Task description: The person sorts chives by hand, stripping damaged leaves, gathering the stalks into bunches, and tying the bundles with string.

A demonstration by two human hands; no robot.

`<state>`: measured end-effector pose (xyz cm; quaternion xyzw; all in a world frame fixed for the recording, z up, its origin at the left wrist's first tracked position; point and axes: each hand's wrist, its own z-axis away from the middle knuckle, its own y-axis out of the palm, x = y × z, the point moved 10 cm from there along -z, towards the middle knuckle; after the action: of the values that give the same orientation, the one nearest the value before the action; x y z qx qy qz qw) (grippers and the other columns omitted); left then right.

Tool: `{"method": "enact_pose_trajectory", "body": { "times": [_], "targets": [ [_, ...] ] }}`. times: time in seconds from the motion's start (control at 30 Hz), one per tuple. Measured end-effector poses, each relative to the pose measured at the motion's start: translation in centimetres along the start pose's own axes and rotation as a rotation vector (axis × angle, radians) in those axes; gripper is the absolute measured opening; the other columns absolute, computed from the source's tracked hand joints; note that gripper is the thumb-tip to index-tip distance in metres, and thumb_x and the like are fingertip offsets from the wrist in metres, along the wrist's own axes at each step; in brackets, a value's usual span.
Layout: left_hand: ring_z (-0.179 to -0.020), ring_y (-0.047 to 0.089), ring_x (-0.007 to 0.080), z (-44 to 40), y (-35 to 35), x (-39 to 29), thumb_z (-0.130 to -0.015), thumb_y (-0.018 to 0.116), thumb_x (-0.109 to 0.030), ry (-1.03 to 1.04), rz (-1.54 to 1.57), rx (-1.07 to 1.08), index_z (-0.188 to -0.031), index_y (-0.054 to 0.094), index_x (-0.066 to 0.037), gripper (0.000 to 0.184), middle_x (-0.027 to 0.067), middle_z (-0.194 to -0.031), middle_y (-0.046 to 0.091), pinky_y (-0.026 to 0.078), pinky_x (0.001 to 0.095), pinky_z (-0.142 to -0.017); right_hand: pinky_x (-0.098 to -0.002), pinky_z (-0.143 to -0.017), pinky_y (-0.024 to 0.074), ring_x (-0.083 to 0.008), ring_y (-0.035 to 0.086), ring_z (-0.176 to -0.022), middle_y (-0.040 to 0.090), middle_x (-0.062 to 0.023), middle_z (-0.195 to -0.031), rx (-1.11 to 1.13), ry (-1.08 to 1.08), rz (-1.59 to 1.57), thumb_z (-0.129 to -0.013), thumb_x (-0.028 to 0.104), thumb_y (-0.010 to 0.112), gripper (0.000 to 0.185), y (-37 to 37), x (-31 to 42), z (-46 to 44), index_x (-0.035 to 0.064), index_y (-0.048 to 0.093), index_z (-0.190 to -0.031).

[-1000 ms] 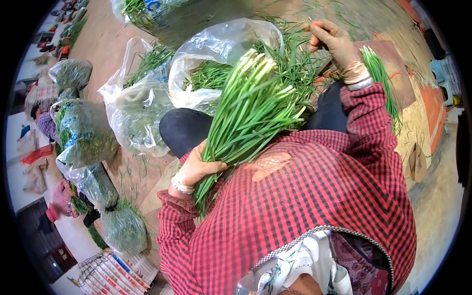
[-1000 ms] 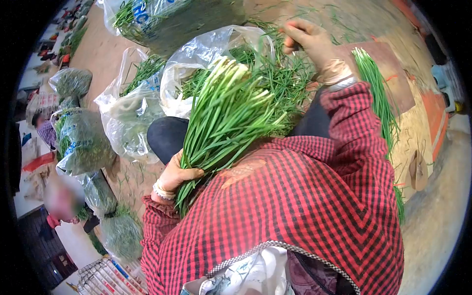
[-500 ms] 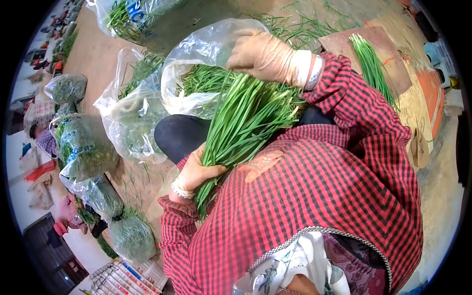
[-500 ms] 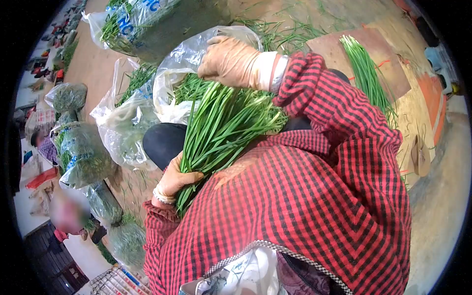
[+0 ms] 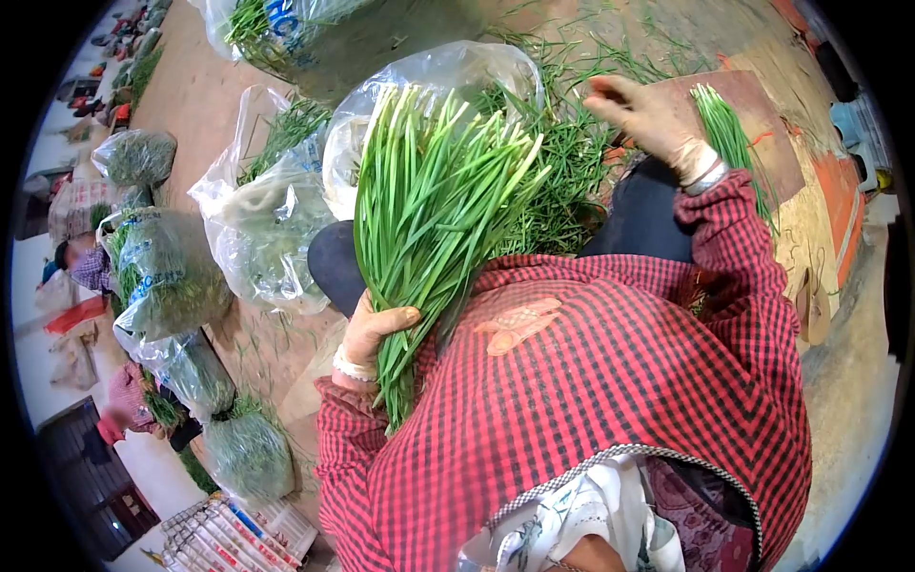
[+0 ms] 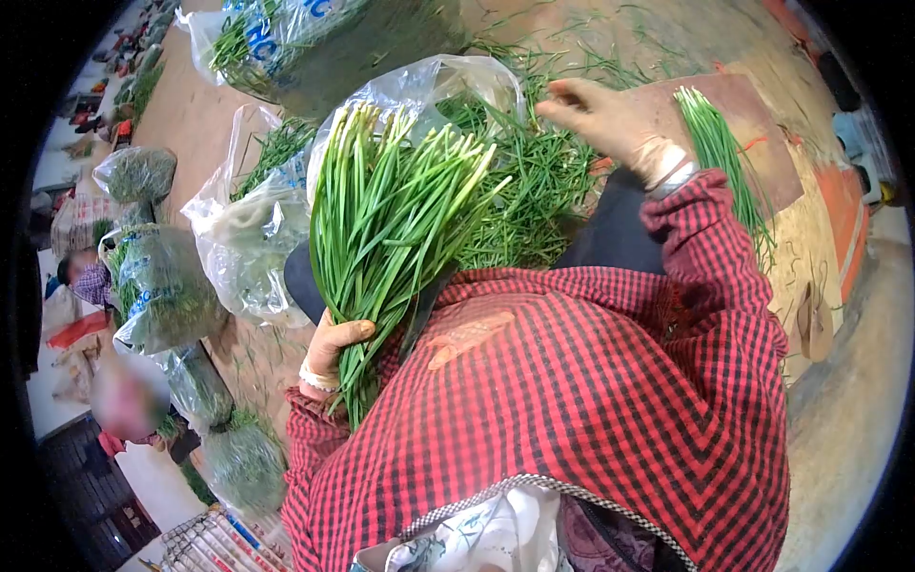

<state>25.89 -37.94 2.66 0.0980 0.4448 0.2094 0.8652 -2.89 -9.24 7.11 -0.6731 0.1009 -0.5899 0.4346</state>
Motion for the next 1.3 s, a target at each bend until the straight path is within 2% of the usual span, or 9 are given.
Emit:
{"method": "enact_pose_trajectory", "body": {
  "times": [0.07,0.13,0.33,0.53,0.73,0.9,1.0,1.13,1.3],
  "targets": [
    [-0.080,0.061,0.0124,-0.2,-0.4,0.3,-0.071,0.071,0.000,-0.005,0.005,-0.004,-0.119,0.055,-0.001,0.051,0.0043,-0.099,0.065,0.049,0.0248,-0.069,-0.0255,-0.077,0.0476,-0.0117,0.059,-0.084,0.062,-0.0037,-0.091,0.219,0.089,-0.400,-0.087,0.038,0.068,0.054,4.0,3.6,0.9,0.0025,0.056,-0.126],
    [-0.080,0.061,0.0127,-0.1,-0.6,1.1,-0.070,0.072,0.001,-0.056,-0.025,0.034,-0.121,0.055,-0.002,0.053,0.0047,-0.099,0.065,0.050,0.0254,-0.069,-0.0240,-0.070,0.0490,-0.0094,0.059,-0.075,0.061,-0.0011,-0.082,0.195,-0.176,-0.351,-0.088,0.030,0.068,0.039,6.2,5.4,0.2,0.0035,0.062,-0.116],
    [-0.082,0.062,0.0140,1.3,0.0,1.0,-0.070,0.073,0.000,-0.043,0.035,0.030,-0.122,0.055,-0.002,0.055,0.0058,-0.103,0.065,0.050,0.0264,-0.069,-0.0182,-0.055,0.0464,-0.0036,0.055,-0.065,0.061,0.0010,-0.075,0.120,0.033,-0.505,-0.095,0.019,0.059,0.021,3.6,4.8,-0.3,0.0009,0.065,-0.103],
    [-0.079,0.062,0.0144,1.3,0.0,1.3,-0.071,0.073,0.000,-0.030,0.039,0.079,-0.121,0.056,-0.001,0.053,0.0058,-0.099,0.066,0.050,0.0264,-0.070,-0.0289,-0.093,0.0462,-0.0170,0.060,-0.106,0.064,-0.0080,-0.112,-0.071,-0.112,-0.364,-0.091,0.027,0.064,0.031,-1.2,2.5,-3.1,0.0043,0.065,-0.111],
    [-0.083,0.063,0.0114,0.4,1.2,2.1,-0.073,0.073,0.003,-0.059,-0.079,0.147,-0.117,0.058,-0.001,0.047,0.0044,-0.103,0.067,0.051,0.0250,-0.073,-0.0439,-0.110,0.0290,-0.0344,0.035,-0.134,0.038,-0.0199,-0.144,0.191,-0.579,0.164,-0.077,0.046,0.074,0.058,4.6,14.7,-0.5,0.0007,0.066,-0.112],
    [-0.085,0.062,0.0105,0.5,1.8,2.8,-0.074,0.075,0.002,-0.094,-0.073,0.170,-0.119,0.057,-0.002,0.049,0.0035,-0.105,0.067,0.050,0.0240,-0.075,-0.0353,-0.100,0.0422,-0.0263,0.054,-0.116,0.058,-0.0159,-0.126,0.502,-0.304,-0.182,-0.076,0.034,0.078,0.053,9.6,12.6,-1.8,0.0006,0.063,-0.115],
    [-0.088,0.062,0.0108,0.4,1.8,3.2,-0.074,0.075,0.002,-0.105,-0.085,0.178,-0.121,0.056,-0.003,0.051,0.0041,-0.108,0.066,0.050,0.0248,-0.077,-0.0321,-0.088,0.0467,-0.0219,0.062,-0.101,0.063,-0.0131,-0.117,0.646,-0.229,-0.355,-0.074,0.046,0.075,0.054,14.0,9.6,-1.1,0.0034,0.068,-0.107],
    [-0.090,0.061,0.0111,-0.1,1.8,3.8,-0.074,0.075,0.002,-0.112,-0.085,0.211,-0.123,0.055,-0.004,0.053,0.0041,-0.110,0.065,0.049,0.0255,-0.078,-0.0371,-0.096,0.0430,-0.0268,0.059,-0.104,0.068,-0.0134,-0.102,0.315,-0.590,-0.067,-0.079,0.019,0.071,0.029,10.8,11.7,0.1,0.0031,0.069,-0.103],
    [-0.089,0.061,0.0117,-0.4,2.4,3.3,-0.074,0.075,0.001,-0.141,-0.076,0.203,-0.123,0.055,-0.004,0.053,0.0038,-0.109,0.065,0.049,0.0258,-0.078,-0.0514,-0.108,0.0272,-0.0279,0.062,-0.095,0.068,-0.0084,-0.086,0.036,-0.664,0.311,-0.083,0.028,0.061,0.021,8.6,13.5,2.0,0.0117,0.072,-0.090]
  ]
}}
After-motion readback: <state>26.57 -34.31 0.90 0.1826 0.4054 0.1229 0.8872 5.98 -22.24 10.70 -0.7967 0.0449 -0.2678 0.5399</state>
